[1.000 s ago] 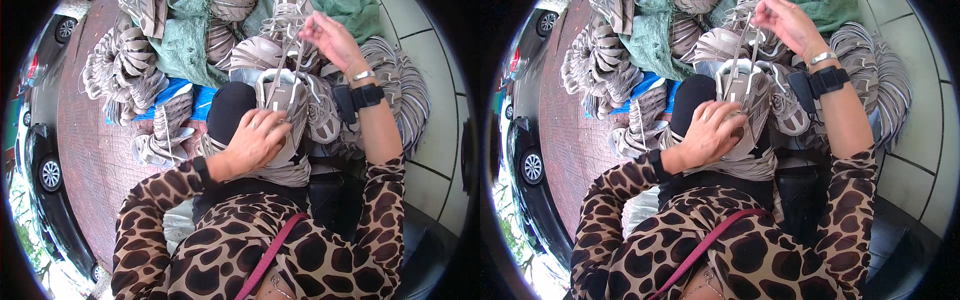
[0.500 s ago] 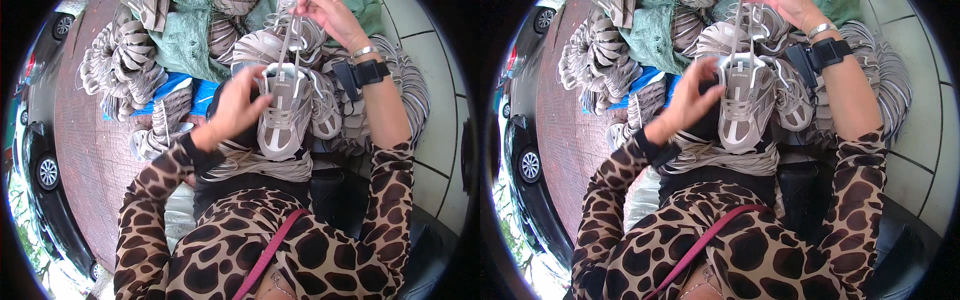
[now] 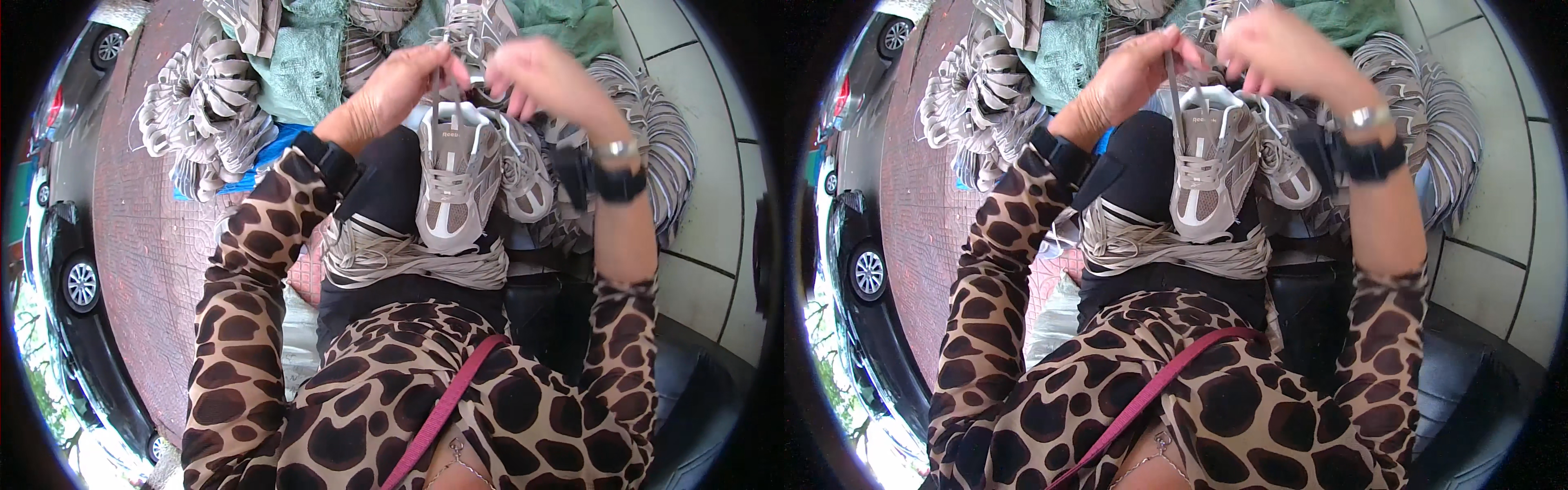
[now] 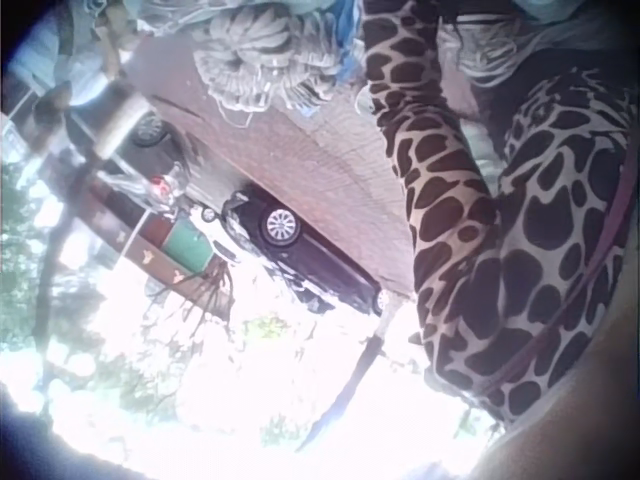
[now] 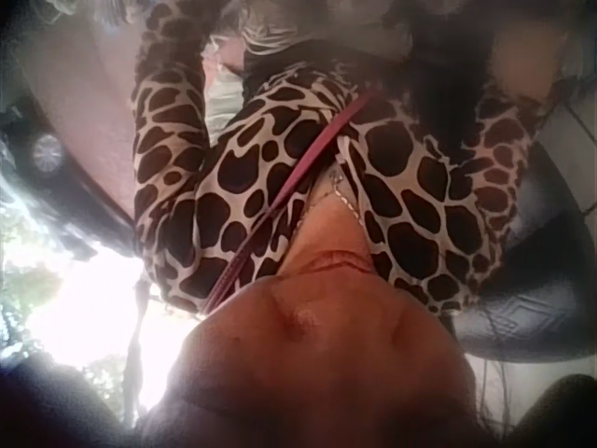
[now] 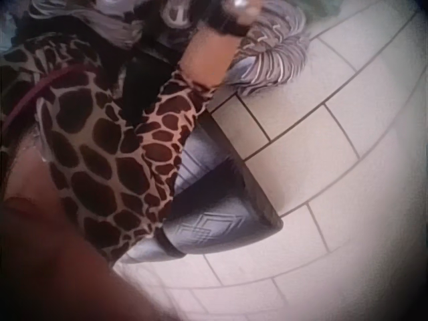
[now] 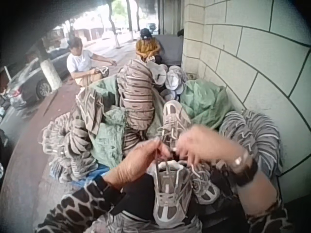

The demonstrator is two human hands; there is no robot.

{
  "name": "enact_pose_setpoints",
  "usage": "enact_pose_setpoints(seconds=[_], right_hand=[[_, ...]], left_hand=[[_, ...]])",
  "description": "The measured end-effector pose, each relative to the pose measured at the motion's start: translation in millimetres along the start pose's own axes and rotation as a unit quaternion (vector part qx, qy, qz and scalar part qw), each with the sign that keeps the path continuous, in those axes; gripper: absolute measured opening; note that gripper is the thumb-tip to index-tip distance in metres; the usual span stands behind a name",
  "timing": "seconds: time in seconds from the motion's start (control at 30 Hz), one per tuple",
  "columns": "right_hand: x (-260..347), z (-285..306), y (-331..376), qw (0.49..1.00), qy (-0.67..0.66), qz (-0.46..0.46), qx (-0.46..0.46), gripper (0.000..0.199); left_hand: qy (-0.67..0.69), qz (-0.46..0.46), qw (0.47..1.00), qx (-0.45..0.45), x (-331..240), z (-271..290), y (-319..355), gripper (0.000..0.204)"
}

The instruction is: The person is sitting and lacing a beige Reebok sneaker. They repeatedly thread the laces through the eyelets, pull them tight, and adjust the fit. The task is performed on a single shoe placed on their knee, surrounded by stacks of similar shoes.

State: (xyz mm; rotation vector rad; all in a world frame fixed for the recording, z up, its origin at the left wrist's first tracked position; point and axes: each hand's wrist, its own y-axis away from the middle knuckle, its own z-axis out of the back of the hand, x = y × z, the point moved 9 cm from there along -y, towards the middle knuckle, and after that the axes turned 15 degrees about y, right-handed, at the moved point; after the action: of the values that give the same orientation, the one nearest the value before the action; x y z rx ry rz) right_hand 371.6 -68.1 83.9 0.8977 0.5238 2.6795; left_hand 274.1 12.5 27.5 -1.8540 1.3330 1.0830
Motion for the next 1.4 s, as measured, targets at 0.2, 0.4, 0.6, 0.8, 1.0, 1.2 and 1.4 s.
enact_pose_setpoints(seconds=[0.2,0.4,0.6,0.8,1.0,1.2,1.4], right_hand=[[30,-84,18,0.944,-0.277,0.123,-0.131,0.031],[-37,35,99,0.682,-0.622,0.355,-0.149,0.019],[-239,114,239,0.614,-0.708,0.205,-0.282,0.005],[-362,125,371,0.561,-0.711,0.211,-0.368,0.019],[-276,65,316,0.727,-0.441,-0.108,-0.515,0.027],[-108,-47,145,0.918,-0.152,-0.143,-0.337,0.02],[-50,-102,88,0.945,-0.188,-0.043,-0.264,0.013]], left_hand=[[-0.151,-0.183,0.97,0.052,-67,-65,-6,0.035],[0.061,-0.063,0.983,-0.161,-87,34,8,0.02],[0.178,-0.07,0.899,-0.393,-103,248,152,0.039],[0.181,-0.037,0.691,-0.699,-74,409,412,0.044],[0.186,-0.004,0.763,-0.619,-38,391,425,0.02],[0.009,0.014,0.896,-0.445,1,240,233,0.028],[-0.338,-0.051,0.925,-0.166,39,51,113,0.018]])
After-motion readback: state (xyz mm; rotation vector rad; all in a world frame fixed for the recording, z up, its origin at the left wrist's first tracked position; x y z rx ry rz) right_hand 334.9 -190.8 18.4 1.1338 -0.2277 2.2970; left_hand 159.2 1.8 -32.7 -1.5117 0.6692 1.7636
